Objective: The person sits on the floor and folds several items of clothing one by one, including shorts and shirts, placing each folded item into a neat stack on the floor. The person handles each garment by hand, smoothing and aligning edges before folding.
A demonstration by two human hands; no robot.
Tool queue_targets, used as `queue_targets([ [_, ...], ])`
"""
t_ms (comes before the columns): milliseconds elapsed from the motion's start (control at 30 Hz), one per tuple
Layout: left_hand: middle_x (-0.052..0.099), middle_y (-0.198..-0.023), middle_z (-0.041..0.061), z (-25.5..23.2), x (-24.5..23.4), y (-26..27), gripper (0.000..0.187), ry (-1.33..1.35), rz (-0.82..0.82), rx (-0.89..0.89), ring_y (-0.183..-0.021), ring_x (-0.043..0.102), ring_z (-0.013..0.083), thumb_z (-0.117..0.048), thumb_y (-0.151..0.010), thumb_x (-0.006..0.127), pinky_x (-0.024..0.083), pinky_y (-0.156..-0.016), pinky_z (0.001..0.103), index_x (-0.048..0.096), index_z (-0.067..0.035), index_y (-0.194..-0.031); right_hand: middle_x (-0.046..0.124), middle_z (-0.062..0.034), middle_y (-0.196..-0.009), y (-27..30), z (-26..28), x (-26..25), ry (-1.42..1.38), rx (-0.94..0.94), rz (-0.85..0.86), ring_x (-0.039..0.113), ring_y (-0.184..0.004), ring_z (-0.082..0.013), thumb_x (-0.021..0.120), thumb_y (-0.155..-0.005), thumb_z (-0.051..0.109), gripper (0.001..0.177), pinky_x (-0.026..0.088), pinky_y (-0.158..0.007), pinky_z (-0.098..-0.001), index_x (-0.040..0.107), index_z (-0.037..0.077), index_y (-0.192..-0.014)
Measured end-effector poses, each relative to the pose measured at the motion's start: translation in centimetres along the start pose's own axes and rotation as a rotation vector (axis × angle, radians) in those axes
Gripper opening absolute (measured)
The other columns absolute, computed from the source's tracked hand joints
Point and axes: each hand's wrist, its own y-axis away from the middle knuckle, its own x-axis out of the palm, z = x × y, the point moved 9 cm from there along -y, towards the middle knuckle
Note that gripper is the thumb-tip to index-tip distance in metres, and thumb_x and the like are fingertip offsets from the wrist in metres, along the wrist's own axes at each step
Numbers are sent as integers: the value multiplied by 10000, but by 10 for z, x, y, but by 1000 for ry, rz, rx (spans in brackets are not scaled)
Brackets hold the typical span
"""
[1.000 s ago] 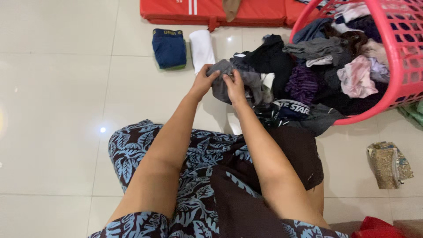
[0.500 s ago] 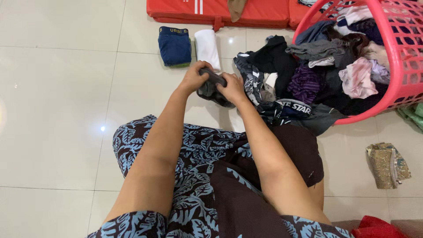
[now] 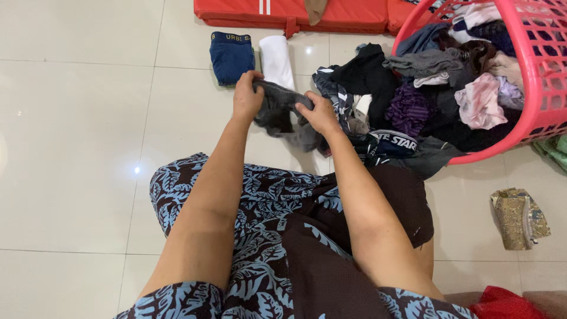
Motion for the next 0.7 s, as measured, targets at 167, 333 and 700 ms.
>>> queue_targets([
  [167,738,-1006,218,12,38,14,338,-202,211,-346,-963,717,363,-326,-924,643,532,-895,416,736,-60,-1111,702,-93,-921,-11,-34,48,-682,126,13,600,-853,-196,673,-1000,246,268,500,-781,-334,696,-17,-1045],
  [333,755,-1080,204,10,73,25,549,30,340,-420,-1016,721,313,-530,-901,666,532,-908,379,752,-58,-1168,752,-23,-1073,-18,-33,60,-745,-16,-119,676,-964,-130,575,-994,162,261,520,-869,-261,703,-2,-1152],
  [700,767,-1112,100,28,95,36,434,392,438,-556,-1025,672,152,-376,-994,616,501,-935,306,724,-29,-1231,712,-75,-901,-2,-9,53,-513,214,-240,673,-789,-180,723,-929,286,314,540,-713,-327,652,10,-1063],
])
